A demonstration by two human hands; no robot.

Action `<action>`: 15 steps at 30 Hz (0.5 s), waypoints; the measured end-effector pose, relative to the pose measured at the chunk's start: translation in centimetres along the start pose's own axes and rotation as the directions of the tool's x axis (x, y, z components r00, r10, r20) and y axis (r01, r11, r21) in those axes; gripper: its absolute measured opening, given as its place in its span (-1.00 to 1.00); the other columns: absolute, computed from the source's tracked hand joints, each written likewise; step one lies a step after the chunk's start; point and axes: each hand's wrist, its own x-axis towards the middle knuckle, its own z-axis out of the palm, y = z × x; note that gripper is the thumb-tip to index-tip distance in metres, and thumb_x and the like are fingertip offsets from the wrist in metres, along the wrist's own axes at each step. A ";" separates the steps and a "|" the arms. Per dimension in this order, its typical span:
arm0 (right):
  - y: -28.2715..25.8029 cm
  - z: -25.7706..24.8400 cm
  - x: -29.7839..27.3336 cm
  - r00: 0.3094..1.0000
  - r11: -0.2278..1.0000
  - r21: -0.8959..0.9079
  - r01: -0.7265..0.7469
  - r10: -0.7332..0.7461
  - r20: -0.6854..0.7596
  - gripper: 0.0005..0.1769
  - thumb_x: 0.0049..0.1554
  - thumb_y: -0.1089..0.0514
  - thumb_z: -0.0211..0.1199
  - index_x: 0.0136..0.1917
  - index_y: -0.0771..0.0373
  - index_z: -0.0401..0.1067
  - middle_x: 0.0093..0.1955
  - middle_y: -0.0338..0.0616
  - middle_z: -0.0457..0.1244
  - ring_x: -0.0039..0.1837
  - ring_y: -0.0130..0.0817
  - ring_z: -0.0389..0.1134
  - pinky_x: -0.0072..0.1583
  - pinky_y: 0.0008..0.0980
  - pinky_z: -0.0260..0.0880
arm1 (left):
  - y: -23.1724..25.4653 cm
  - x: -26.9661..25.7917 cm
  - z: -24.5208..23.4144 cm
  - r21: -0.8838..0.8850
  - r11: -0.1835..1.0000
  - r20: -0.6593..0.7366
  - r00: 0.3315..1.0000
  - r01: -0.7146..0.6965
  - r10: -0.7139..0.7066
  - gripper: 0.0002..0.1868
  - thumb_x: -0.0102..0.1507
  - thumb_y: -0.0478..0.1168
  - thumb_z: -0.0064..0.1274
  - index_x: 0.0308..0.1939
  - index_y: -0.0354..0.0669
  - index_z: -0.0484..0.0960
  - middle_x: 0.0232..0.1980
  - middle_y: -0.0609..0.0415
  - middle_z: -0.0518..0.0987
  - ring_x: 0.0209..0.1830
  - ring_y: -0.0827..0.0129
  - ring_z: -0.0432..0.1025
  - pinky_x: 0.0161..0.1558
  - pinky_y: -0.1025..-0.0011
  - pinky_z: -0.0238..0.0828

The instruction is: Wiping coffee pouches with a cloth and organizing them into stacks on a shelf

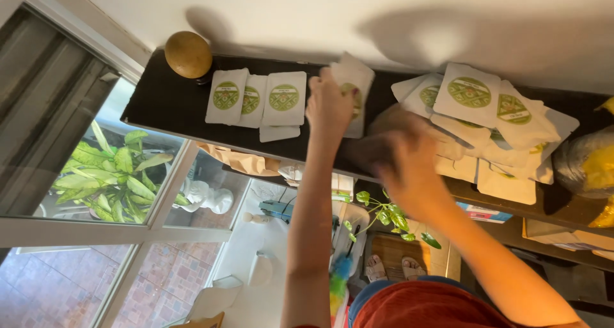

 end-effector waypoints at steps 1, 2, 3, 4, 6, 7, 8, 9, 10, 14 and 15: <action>-0.8 1.9 0.8 0.973 0.924 -0.308 0.226 -0.198 0.120 -0.52 0.01 0.02 0.34 0.12 0.35 0.45 0.17 0.31 0.24 0.27 0.32 0.26 0.23 0.16 0.25 | 0.7 -0.7 -2.9 -0.017 1.000 -0.053 0.999 -0.003 0.002 -0.36 0.24 -0.01 0.23 0.29 -0.16 0.33 0.08 -0.05 0.44 -0.01 -0.15 0.55 -0.03 -0.08 0.53; 0.0 3.5 0.4 0.973 0.925 -0.306 0.225 -0.198 0.117 -0.52 0.01 0.02 0.34 0.12 0.35 0.45 0.17 0.31 0.24 0.27 0.32 0.26 0.23 0.16 0.25 | -0.2 -0.9 -3.8 -0.014 1.000 -0.055 0.998 -0.005 0.004 -0.36 0.24 -0.01 0.23 0.29 -0.16 0.33 0.08 -0.05 0.44 -0.01 -0.15 0.55 -0.03 -0.08 0.53; 0.8 5.2 -0.1 0.976 0.888 -0.410 0.207 -0.155 0.156 -0.48 0.07 -0.01 0.26 0.23 0.27 0.39 0.28 0.31 0.20 0.38 0.34 0.20 0.29 0.20 0.19 | -1.2 -1.1 -4.6 -0.015 0.998 -0.172 0.984 -0.055 0.052 -0.31 0.30 -0.06 0.17 0.39 -0.20 0.20 0.08 -0.14 0.49 -0.03 -0.15 0.56 -0.07 -0.08 0.56; 1.6 6.8 -0.7 0.975 0.839 -0.509 0.194 -0.107 0.194 -0.44 0.14 -0.05 0.19 0.35 0.19 0.34 0.38 0.32 0.16 0.49 0.35 0.13 0.36 0.24 0.13 | -2.1 -1.4 -5.4 -0.014 0.995 -0.287 0.953 -0.103 0.094 -0.26 0.36 -0.10 0.10 0.48 -0.25 0.07 0.08 -0.22 0.54 -0.05 -0.15 0.57 -0.12 -0.07 0.59; 4.0 9.2 3.9 0.987 0.822 -0.554 0.132 -0.057 0.149 -0.43 0.17 -0.04 0.20 0.37 0.27 0.33 0.36 0.39 0.18 0.47 0.39 0.14 0.35 0.26 0.12 | 0.1 -4.0 -10.1 -0.067 0.992 -0.345 0.935 -0.110 0.080 -0.36 0.35 -0.11 0.08 0.39 -0.25 0.13 0.02 -0.28 0.57 -0.06 -0.25 0.56 -0.13 -0.17 0.54; 5.0 10.5 6.0 0.995 0.801 -0.595 0.067 -0.009 0.100 -0.42 0.21 -0.02 0.22 0.38 0.34 0.32 0.33 0.45 0.19 0.45 0.42 0.15 0.34 0.28 0.12 | 1.1 -5.4 -12.5 -0.119 0.986 -0.401 0.914 -0.121 0.064 -0.45 0.35 -0.13 0.06 0.30 -0.24 0.19 -0.04 -0.34 0.59 -0.08 -0.36 0.55 -0.13 -0.28 0.49; 6.3 11.8 8.4 0.995 0.804 -0.590 0.071 -0.014 0.101 -0.42 0.21 -0.02 0.22 0.38 0.34 0.32 0.33 0.45 0.19 0.45 0.42 0.15 0.34 0.28 0.12 | 0.8 -5.8 -13.0 -0.115 0.986 -0.406 0.912 -0.119 0.062 -0.45 0.35 -0.13 0.06 0.30 -0.24 0.19 -0.04 -0.34 0.59 -0.08 -0.36 0.55 -0.13 -0.28 0.49; 7.6 13.1 10.8 0.981 0.823 -0.567 -0.037 0.139 0.138 -0.43 0.26 -0.07 0.14 0.37 0.36 0.30 0.35 0.49 0.12 0.47 0.51 0.04 0.29 0.29 0.17 | 0.5 -6.2 -13.6 -0.152 0.977 -0.440 0.895 -0.149 0.068 -0.46 0.35 -0.12 0.08 0.28 -0.23 0.22 -0.07 -0.33 0.61 -0.10 -0.33 0.56 -0.15 -0.25 0.50; 8.9 14.4 12.8 0.939 0.822 -0.550 -0.149 0.291 0.181 -0.42 0.30 -0.13 0.05 0.36 0.38 0.28 0.37 0.52 0.04 0.48 0.61 -0.06 0.24 0.30 0.22 | 0.2 -6.7 -13.9 -0.190 0.966 -0.469 0.881 -0.177 0.070 -0.48 0.34 -0.10 0.10 0.26 -0.21 0.24 -0.09 -0.32 0.62 -0.13 -0.31 0.57 -0.17 -0.21 0.52; 6.4 15.2 10.7 0.985 0.855 -0.499 0.141 -0.069 0.161 -0.52 0.19 0.03 0.24 0.26 0.36 0.34 0.17 0.31 0.11 0.30 0.44 0.13 0.15 0.16 0.26 | -1.1 -6.8 -12.9 -0.253 0.939 -0.503 0.861 -0.233 0.078 -0.45 0.35 -0.01 0.12 0.26 -0.20 0.26 -0.06 -0.28 0.62 -0.08 -0.20 0.59 -0.11 -0.18 0.55; 4.5 13.5 9.7 0.961 0.899 -0.418 0.129 -0.010 0.275 -0.51 0.18 0.10 0.24 0.28 0.46 0.34 0.26 0.40 0.10 0.38 0.47 0.09 0.24 0.16 0.23 | -1.1 -6.7 -12.3 -0.304 0.905 -0.506 0.855 -0.298 0.111 -0.44 0.34 -0.06 0.14 0.25 -0.25 0.24 -0.02 -0.39 0.59 -0.03 -0.31 0.55 -0.07 -0.24 0.52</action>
